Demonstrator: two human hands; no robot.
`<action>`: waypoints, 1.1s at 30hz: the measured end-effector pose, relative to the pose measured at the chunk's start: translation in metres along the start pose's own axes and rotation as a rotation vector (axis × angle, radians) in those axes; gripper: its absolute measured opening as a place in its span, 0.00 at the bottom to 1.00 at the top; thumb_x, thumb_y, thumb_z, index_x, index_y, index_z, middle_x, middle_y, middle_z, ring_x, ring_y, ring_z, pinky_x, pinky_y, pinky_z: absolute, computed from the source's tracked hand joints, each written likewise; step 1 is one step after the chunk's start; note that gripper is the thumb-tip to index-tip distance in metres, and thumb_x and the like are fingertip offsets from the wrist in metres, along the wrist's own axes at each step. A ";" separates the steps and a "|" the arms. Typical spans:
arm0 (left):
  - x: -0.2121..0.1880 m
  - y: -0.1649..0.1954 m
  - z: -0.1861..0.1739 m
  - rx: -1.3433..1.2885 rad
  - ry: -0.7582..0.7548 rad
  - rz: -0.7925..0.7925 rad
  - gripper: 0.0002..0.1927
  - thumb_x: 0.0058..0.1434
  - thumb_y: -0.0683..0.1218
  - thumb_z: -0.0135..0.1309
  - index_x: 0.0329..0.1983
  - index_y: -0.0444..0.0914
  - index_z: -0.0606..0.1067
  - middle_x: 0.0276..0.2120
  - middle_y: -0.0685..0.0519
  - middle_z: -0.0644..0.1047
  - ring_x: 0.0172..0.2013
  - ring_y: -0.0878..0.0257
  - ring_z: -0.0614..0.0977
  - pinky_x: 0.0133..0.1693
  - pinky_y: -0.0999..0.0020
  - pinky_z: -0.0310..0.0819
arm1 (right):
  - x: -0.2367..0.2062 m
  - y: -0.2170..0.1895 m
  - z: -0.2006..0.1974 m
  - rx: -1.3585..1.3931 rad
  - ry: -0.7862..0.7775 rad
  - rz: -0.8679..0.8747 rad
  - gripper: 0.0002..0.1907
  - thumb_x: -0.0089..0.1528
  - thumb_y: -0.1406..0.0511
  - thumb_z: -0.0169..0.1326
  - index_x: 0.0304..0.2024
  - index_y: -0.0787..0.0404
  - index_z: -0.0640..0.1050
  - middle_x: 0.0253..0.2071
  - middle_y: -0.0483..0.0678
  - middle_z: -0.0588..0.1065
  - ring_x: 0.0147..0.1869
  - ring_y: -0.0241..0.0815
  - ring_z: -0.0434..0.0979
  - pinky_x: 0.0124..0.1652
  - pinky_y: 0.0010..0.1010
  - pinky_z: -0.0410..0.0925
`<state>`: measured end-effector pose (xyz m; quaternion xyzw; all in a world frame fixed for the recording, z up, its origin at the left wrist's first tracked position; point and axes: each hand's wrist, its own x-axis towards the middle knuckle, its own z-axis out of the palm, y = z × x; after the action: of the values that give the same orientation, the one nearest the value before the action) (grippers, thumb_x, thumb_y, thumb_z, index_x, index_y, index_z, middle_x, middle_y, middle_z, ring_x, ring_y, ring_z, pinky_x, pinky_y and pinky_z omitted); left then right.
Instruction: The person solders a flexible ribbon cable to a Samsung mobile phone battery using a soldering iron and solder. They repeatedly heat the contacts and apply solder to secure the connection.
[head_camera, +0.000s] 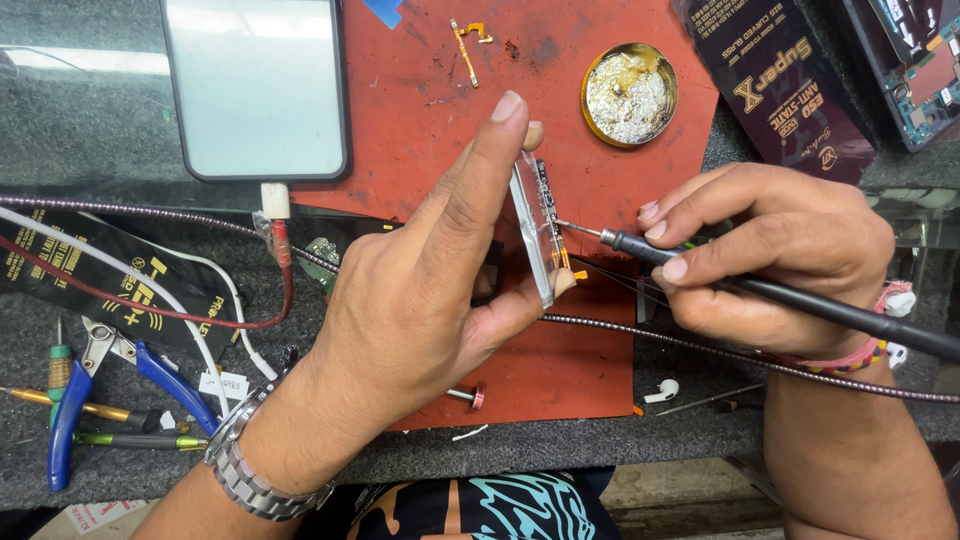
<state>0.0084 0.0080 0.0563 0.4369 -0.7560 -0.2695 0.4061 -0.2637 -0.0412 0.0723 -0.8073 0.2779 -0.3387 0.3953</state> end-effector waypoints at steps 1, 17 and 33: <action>0.000 0.000 0.000 -0.009 -0.005 -0.009 0.51 0.59 0.44 0.70 0.74 0.36 0.47 0.66 0.41 0.71 0.35 0.62 0.85 0.33 0.70 0.81 | 0.000 0.000 0.000 0.004 -0.002 0.002 0.09 0.51 0.73 0.64 0.33 0.64 0.79 0.40 0.54 0.78 0.49 0.48 0.83 0.53 0.36 0.78; 0.000 0.000 0.000 -0.007 0.004 0.004 0.51 0.60 0.45 0.69 0.74 0.37 0.46 0.66 0.40 0.71 0.36 0.62 0.85 0.33 0.71 0.81 | -0.001 0.003 -0.001 0.029 0.019 0.004 0.08 0.50 0.74 0.63 0.32 0.64 0.79 0.40 0.54 0.77 0.48 0.48 0.83 0.53 0.37 0.78; 0.001 0.000 0.001 0.003 0.001 -0.010 0.53 0.57 0.45 0.71 0.75 0.37 0.47 0.63 0.43 0.74 0.31 0.66 0.83 0.32 0.72 0.81 | -0.002 0.003 -0.001 0.055 0.019 0.007 0.08 0.51 0.74 0.63 0.31 0.64 0.78 0.40 0.54 0.77 0.48 0.49 0.83 0.52 0.35 0.78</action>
<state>0.0076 0.0075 0.0564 0.4413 -0.7540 -0.2704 0.4044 -0.2665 -0.0416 0.0699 -0.7920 0.2749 -0.3525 0.4159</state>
